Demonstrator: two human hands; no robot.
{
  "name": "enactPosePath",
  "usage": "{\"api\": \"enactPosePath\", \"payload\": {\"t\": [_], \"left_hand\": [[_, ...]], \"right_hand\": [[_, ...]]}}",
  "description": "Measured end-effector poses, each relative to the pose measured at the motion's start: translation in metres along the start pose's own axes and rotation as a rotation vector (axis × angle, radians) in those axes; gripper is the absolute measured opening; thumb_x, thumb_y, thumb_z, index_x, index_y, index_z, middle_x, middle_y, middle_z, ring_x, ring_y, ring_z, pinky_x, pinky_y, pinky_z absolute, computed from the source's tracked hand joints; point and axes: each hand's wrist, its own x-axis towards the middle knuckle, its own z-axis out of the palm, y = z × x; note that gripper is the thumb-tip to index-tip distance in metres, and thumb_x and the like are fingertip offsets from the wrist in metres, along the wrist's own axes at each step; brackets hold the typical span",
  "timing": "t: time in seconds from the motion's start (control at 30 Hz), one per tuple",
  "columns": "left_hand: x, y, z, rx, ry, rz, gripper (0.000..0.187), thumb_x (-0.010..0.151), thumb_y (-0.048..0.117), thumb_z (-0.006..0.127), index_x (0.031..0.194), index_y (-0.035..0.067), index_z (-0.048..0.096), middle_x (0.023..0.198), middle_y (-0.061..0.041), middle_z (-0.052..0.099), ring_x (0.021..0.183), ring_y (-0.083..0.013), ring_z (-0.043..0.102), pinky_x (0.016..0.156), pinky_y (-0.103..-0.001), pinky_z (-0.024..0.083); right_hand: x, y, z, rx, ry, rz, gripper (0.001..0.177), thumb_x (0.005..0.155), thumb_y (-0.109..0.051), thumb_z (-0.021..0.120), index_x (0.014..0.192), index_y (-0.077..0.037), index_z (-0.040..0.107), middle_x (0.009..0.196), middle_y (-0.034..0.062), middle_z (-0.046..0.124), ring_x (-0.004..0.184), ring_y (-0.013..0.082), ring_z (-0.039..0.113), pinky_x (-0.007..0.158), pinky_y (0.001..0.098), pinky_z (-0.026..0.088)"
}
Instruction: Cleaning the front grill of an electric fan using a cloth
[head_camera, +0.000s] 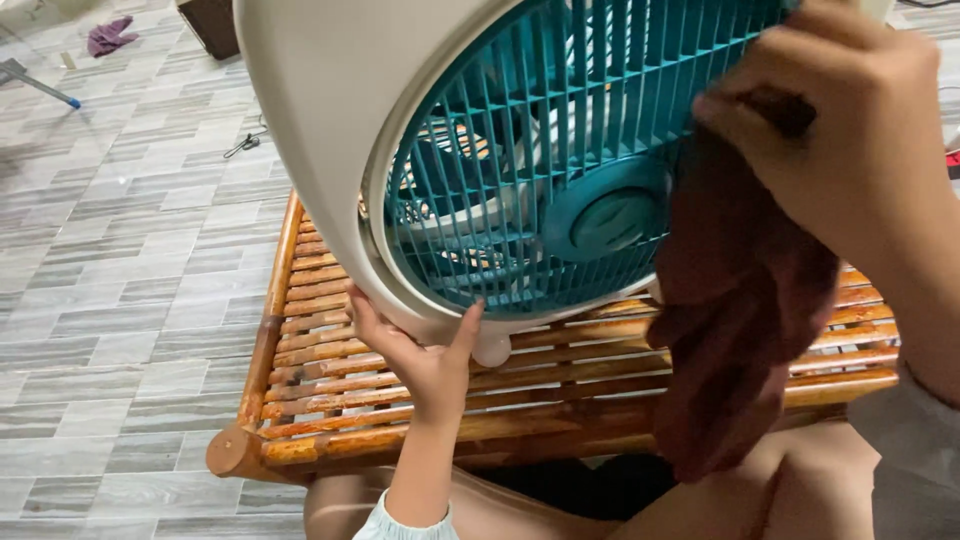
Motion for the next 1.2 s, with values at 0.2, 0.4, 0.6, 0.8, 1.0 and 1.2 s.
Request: {"api": "enactPosePath", "payload": {"t": [0.2,0.4,0.6,0.8,1.0,1.2], "left_hand": [[0.0,-0.002,-0.001,0.019,-0.012,0.032,0.114,0.086,0.021,0.087,0.161,0.017,0.002,0.17,-0.018,0.008,0.16,-0.0427,0.018,0.133,-0.057,0.022],[0.002,-0.002,-0.003,-0.127,-0.032,-0.01,0.106,0.093,0.029,0.079,0.162,0.02,0.0,0.171,-0.015,0.003,0.16,-0.0387,0.021,0.133,-0.053,0.025],[0.0,-0.006,-0.004,-0.171,-0.037,-0.049,0.087,0.103,0.029,0.067,0.162,0.019,0.004,0.167,-0.015,0.01,0.155,-0.0383,0.025,0.128,-0.054,0.027],[0.003,0.001,-0.002,-0.201,-0.055,0.003,0.1,0.094,0.027,0.074,0.162,0.017,0.002,0.166,-0.017,0.011,0.155,-0.039,0.027,0.128,-0.055,0.029],[0.001,-0.002,0.0,-0.163,-0.028,-0.001,0.105,0.091,0.036,0.076,0.163,0.019,0.001,0.169,-0.014,0.008,0.158,-0.0389,0.022,0.13,-0.054,0.028],[0.003,0.0,-0.002,-0.101,-0.031,-0.042,0.088,0.102,0.041,0.064,0.161,0.019,0.002,0.164,-0.016,0.013,0.155,-0.0391,0.022,0.127,-0.055,0.027]], "right_hand": [[0.0,0.003,0.002,-0.169,-0.112,0.037,0.016,0.111,0.003,0.092,0.108,0.005,0.076,0.109,0.0166,0.068,0.075,0.0256,0.059,0.072,0.036,0.05],[-0.005,0.01,0.017,0.037,0.05,0.064,0.012,0.127,0.026,0.085,0.132,0.021,0.075,0.122,0.0316,0.076,0.101,0.0335,0.075,0.091,0.0379,0.06],[-0.004,0.02,0.013,0.067,-0.109,0.089,0.014,0.122,0.023,0.08,0.117,0.017,0.069,0.105,0.0255,0.067,0.072,0.0262,0.059,0.07,0.0329,0.051],[0.003,0.007,0.007,0.046,-0.047,0.024,0.013,0.119,0.024,0.086,0.12,0.019,0.074,0.117,0.0282,0.072,0.083,0.0288,0.065,0.078,0.0357,0.055],[0.008,-0.004,0.005,-0.023,-0.031,0.004,0.012,0.121,0.018,0.091,0.124,0.016,0.08,0.112,0.0234,0.075,0.08,0.0263,0.064,0.074,0.0348,0.052],[0.007,-0.004,0.008,-0.033,-0.018,-0.012,0.012,0.121,0.017,0.091,0.127,0.015,0.082,0.117,0.0255,0.077,0.086,0.029,0.068,0.08,0.0366,0.056]]}}
